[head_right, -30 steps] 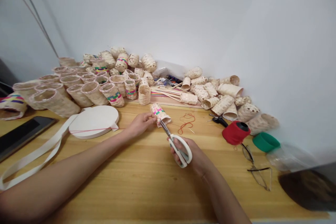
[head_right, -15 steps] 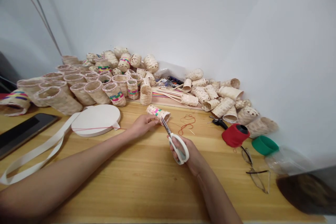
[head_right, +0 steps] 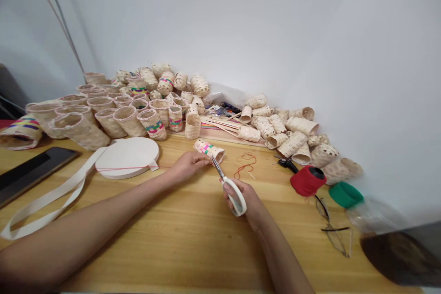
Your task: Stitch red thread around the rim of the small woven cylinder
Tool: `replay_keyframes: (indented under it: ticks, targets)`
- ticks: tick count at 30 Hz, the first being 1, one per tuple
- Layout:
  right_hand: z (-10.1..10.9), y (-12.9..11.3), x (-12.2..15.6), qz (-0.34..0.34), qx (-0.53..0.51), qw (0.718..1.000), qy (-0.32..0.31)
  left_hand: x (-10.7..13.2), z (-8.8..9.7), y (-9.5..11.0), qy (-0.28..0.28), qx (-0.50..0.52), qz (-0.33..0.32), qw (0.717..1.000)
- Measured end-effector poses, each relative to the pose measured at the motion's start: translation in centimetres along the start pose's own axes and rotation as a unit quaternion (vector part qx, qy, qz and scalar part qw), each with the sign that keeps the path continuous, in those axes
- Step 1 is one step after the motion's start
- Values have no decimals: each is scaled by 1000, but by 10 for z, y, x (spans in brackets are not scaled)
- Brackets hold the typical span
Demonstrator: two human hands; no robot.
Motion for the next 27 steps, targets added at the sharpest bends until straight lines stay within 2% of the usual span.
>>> replay_keyframes:
  ticks: [14, 18, 21, 24, 27]
  targets:
    - [0, 1, -3, 7, 38, 999, 14, 2, -1, 2, 0, -8, -9, 1000]
    - [5, 2, -5, 32, 32, 999, 28, 4, -1, 5, -14, 5, -25, 1000]
    - [11, -4, -1, 61, -15, 997, 32, 1, 4, 3, -4, 15, -22, 1000]
    - [19, -15, 8, 76, -50, 996, 15, -4, 10, -2, 7, 19, -12, 1000]
    - [25, -25, 17, 63, 2, 998, -22, -8, 15, -6, 7, 24, -8, 1000]
Point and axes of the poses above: each hand's wrist, its own x-axis away from the middle knuckle, its own z-axis out of the back of the hand, y = z × x, the point moved 2 cm from there along -x, towards the middle knuckle, and after that the axes turned 11 degrees about z, right-handed, at the moved point
